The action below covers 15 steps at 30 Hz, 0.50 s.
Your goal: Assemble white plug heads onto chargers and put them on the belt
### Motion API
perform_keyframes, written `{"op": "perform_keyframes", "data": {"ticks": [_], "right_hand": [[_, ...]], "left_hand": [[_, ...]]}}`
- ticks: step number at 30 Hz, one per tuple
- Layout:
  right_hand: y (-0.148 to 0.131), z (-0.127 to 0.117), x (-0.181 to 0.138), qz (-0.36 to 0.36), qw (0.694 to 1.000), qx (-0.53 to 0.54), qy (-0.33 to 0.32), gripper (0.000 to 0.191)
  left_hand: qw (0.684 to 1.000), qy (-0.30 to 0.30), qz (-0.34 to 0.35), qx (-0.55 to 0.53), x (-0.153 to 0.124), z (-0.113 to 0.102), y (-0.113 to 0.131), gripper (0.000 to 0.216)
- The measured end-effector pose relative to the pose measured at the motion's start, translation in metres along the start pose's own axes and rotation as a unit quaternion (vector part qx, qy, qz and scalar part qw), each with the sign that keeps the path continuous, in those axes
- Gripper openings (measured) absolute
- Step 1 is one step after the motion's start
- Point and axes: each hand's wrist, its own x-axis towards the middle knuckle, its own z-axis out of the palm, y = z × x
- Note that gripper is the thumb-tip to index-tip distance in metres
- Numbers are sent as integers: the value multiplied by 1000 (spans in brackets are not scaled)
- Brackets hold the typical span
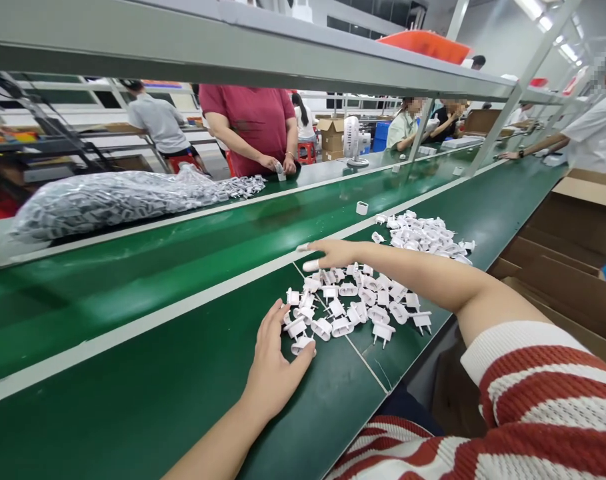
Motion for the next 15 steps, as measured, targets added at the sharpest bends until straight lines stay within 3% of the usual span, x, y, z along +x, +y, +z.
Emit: {"op": "perform_keyframes", "data": {"ticks": [4,8,11,15], "right_hand": [[48,-41,12,158,975,-52,150,57],[80,-74,17,245,939,-89,223,42],[87,-87,26,212,943,-89,240,39],[82,-91,43,114,963,-59,237,37]], "left_hand": [[1000,17,-10,-22,2,-3,1,59],[992,93,-34,-75,15,-5,5,42],[982,144,-50,-111,26,-4,3,32],[975,158,-57,-142,31,-4,0,30]]}}
